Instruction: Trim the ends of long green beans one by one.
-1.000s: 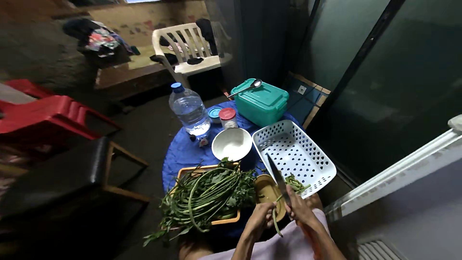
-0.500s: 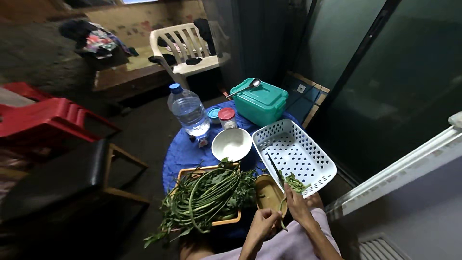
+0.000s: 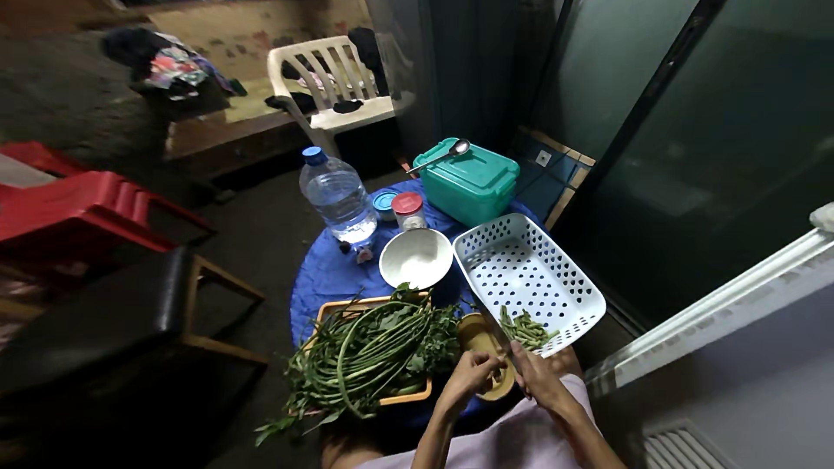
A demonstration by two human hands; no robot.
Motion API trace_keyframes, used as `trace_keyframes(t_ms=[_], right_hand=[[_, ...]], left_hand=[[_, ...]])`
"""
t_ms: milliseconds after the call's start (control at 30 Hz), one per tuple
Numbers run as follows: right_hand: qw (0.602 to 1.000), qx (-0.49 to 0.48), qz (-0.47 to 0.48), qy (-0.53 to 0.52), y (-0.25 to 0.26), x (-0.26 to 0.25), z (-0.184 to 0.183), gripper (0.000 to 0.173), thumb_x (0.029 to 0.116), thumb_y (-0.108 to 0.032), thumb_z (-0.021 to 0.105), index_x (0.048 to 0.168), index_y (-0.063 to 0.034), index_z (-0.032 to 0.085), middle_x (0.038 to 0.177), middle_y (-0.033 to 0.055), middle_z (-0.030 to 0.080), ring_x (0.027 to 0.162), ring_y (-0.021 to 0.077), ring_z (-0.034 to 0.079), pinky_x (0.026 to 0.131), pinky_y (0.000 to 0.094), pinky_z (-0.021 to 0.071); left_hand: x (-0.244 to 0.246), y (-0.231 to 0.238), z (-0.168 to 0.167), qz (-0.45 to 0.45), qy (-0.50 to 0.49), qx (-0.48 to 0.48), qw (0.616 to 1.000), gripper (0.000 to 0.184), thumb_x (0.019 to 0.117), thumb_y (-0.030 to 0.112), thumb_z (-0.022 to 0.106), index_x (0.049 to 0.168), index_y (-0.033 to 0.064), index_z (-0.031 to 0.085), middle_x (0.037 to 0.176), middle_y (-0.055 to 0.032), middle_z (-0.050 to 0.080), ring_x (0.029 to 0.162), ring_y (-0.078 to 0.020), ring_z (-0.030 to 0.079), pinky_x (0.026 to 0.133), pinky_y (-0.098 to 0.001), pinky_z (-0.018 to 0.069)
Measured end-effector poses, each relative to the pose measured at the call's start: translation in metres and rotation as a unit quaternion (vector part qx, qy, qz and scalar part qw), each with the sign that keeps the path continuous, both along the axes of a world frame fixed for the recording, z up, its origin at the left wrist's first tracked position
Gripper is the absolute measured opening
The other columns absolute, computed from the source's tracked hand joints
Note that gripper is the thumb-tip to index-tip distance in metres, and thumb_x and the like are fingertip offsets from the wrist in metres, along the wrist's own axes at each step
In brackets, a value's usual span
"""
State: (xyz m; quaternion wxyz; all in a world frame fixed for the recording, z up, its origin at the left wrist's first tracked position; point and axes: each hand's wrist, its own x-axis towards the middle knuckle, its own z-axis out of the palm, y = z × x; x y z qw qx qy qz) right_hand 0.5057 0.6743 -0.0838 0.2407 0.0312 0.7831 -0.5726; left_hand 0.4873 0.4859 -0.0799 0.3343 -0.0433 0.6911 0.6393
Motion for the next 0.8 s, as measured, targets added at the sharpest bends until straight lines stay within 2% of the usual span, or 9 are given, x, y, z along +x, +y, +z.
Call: trace_keyframes(t_ms=[67, 167, 300, 367, 433, 567, 700, 767, 800], right_hand=[[0.999, 0.033, 0.003, 0.016, -0.004, -0.002, 0.000, 0.064, 0.1108, -0.049, 0.023, 0.132, -0.0030, 0.061, 0.071, 0.0053, 0.055, 0.060, 0.0172, 0.052, 0.064, 0.0392, 0.0493], [0.997, 0.066, -0.020, 0.033, -0.009, -0.004, 0.001, 0.063, 0.1114, -0.047, 0.025, 0.133, -0.0007, 0.061, 0.077, 0.0103, 0.060, 0.067, 0.0212, 0.056, 0.070, 0.0428, 0.0510], [0.993, 0.098, -0.065, 0.025, -0.012, -0.008, 0.004, 0.064, 0.1119, -0.045, 0.026, 0.122, 0.0042, 0.065, 0.085, 0.0178, 0.065, 0.075, 0.0284, 0.062, 0.076, 0.0487, 0.0525], [0.990, 0.109, -0.088, 0.019, -0.008, -0.011, -0.004, 0.065, 0.1115, -0.047, 0.024, 0.116, 0.0024, 0.066, 0.082, 0.0152, 0.063, 0.070, 0.0271, 0.061, 0.071, 0.0478, 0.0526], [0.988, 0.102, -0.115, 0.014, -0.002, -0.015, -0.012, 0.066, 0.1114, -0.047, 0.022, 0.115, 0.0024, 0.066, 0.081, 0.0150, 0.063, 0.067, 0.0269, 0.060, 0.068, 0.0481, 0.0529], [0.985, 0.083, -0.153, 0.001, 0.007, -0.020, -0.013, 0.068, 0.1114, -0.048, 0.017, 0.122, 0.0010, 0.063, 0.075, 0.0104, 0.058, 0.060, 0.0220, 0.055, 0.060, 0.0424, 0.0512], [0.983, 0.065, -0.171, -0.006, 0.009, -0.021, -0.008, 0.066, 0.1117, -0.047, 0.018, 0.128, -0.0010, 0.061, 0.067, 0.0055, 0.055, 0.053, 0.0166, 0.052, 0.054, 0.0367, 0.0494], [0.985, 0.040, -0.168, -0.006, 0.012, -0.021, -0.014, 0.065, 0.1113, -0.048, 0.017, 0.137, -0.0037, 0.056, 0.065, 0.0033, 0.053, 0.050, 0.0146, 0.051, 0.050, 0.0342, 0.0485], [0.986, 0.029, -0.166, -0.008, 0.012, -0.021, -0.016, 0.065, 0.1115, -0.048, 0.016, 0.139, -0.0037, 0.055, 0.065, 0.0029, 0.053, 0.050, 0.0142, 0.051, 0.049, 0.0336, 0.0481]], left_hand=[[-0.004, 0.004, 0.004, -0.001, 0.003, -0.011, 1.000, 0.025, 0.1063, 0.019, 0.055, 0.100, 0.0022, 0.071, 0.074, 0.0021, 0.064, 0.049, -0.0007, 0.045, 0.048, -0.0178, 0.0384], [-0.004, 0.008, 0.003, 0.007, 0.000, -0.016, 1.000, 0.025, 0.1064, 0.020, 0.055, 0.100, 0.0019, 0.072, 0.076, 0.0009, 0.066, 0.049, -0.0011, 0.046, 0.048, -0.0179, 0.0389], [-0.001, 0.015, 0.001, 0.000, 0.003, -0.024, 1.000, 0.022, 0.1040, 0.019, 0.060, 0.098, 0.0025, 0.072, 0.073, 0.0019, 0.066, 0.051, -0.0020, 0.049, 0.050, -0.0190, 0.0419], [-0.004, 0.020, 0.002, 0.008, 0.025, -0.062, 0.998, 0.024, 0.1037, 0.023, 0.061, 0.098, 0.0027, 0.073, 0.074, 0.0010, 0.067, 0.052, -0.0031, 0.051, 0.052, -0.0211, 0.0436], [-0.013, 0.026, 0.004, 0.016, 0.064, -0.120, 0.991, 0.028, 0.1036, 0.027, 0.062, 0.098, 0.0024, 0.073, 0.076, -0.0017, 0.068, 0.057, -0.0069, 0.056, 0.058, -0.0265, 0.0491], [-0.033, 0.048, 0.003, -0.019, 0.137, -0.185, 0.973, 0.036, 0.1062, 0.031, 0.055, 0.111, 0.0004, 0.074, 0.094, -0.0153, 0.072, 0.082, -0.0241, 0.068, 0.083, -0.0446, 0.0550], [-0.037, 0.050, 0.003, -0.017, 0.163, -0.182, 0.970, 0.039, 0.1073, 0.030, 0.052, 0.125, -0.0001, 0.069, 0.098, -0.0184, 0.072, 0.086, -0.0288, 0.070, 0.085, -0.0481, 0.0551], [-0.033, 0.032, 0.005, 0.033, 0.184, -0.184, 0.965, 0.035, 0.1057, 0.025, 0.055, 0.128, -0.0001, 0.068, 0.110, -0.0189, 0.073, 0.098, -0.0289, 0.071, 0.093, -0.0478, 0.0550], [-0.032, 0.019, 0.006, 0.067, 0.201, -0.192, 0.958, 0.032, 0.1043, 0.021, 0.057, 0.124, -0.0001, 0.070, 0.113, -0.0180, 0.073, 0.103, -0.0277, 0.072, 0.097, -0.0465, 0.0548]])
